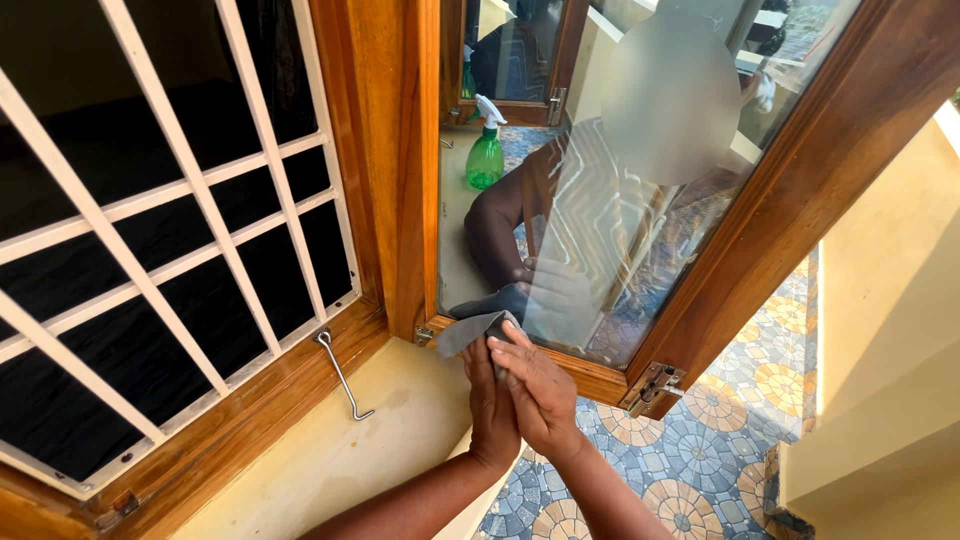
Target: The person wipes the wooden window frame and glass pane with a grey cloth. They clean the vertical and horizontal frame sections and the glass surface, using a spray bottle placed on the sill.
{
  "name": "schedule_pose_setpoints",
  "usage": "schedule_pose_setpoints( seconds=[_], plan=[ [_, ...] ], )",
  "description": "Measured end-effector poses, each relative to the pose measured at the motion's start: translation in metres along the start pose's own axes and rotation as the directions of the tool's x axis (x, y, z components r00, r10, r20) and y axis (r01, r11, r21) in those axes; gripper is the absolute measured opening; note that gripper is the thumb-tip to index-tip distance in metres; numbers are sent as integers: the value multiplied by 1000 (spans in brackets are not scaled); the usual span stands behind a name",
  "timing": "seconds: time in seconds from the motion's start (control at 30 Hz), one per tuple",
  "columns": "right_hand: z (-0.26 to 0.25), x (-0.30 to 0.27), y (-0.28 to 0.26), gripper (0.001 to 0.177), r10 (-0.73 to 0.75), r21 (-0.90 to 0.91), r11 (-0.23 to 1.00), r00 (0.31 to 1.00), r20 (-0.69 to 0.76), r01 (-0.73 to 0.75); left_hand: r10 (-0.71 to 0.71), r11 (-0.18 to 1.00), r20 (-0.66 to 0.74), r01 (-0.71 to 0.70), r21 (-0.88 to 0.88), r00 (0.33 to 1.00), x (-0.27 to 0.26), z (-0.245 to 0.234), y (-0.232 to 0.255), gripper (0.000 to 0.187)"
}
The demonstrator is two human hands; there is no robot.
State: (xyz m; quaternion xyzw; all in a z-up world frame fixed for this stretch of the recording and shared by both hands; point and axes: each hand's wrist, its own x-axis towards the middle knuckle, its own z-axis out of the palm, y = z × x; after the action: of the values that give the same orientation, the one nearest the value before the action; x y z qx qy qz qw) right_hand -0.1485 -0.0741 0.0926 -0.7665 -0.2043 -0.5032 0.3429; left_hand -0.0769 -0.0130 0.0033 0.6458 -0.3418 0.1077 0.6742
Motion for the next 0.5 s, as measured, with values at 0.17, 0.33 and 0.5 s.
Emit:
schedule_pose_setpoints(
  seconds=[0.17,0.33,0.5],
  plan=[
    [-19,-19,-1,28,-137,-507,859,987,-86,75,10,815,-57,25,579,998,15,-3,-18,69],
    [-23,-28,46,41,-73,-788,614,991,-113,-45,149,761,-64,-73,645,987,50,-28,0,77],
    [-18,-43,73,51,57,-886,451,994,-92,-108,167,844,-249,-8,537,954,95,-62,19,79]
  ],
)
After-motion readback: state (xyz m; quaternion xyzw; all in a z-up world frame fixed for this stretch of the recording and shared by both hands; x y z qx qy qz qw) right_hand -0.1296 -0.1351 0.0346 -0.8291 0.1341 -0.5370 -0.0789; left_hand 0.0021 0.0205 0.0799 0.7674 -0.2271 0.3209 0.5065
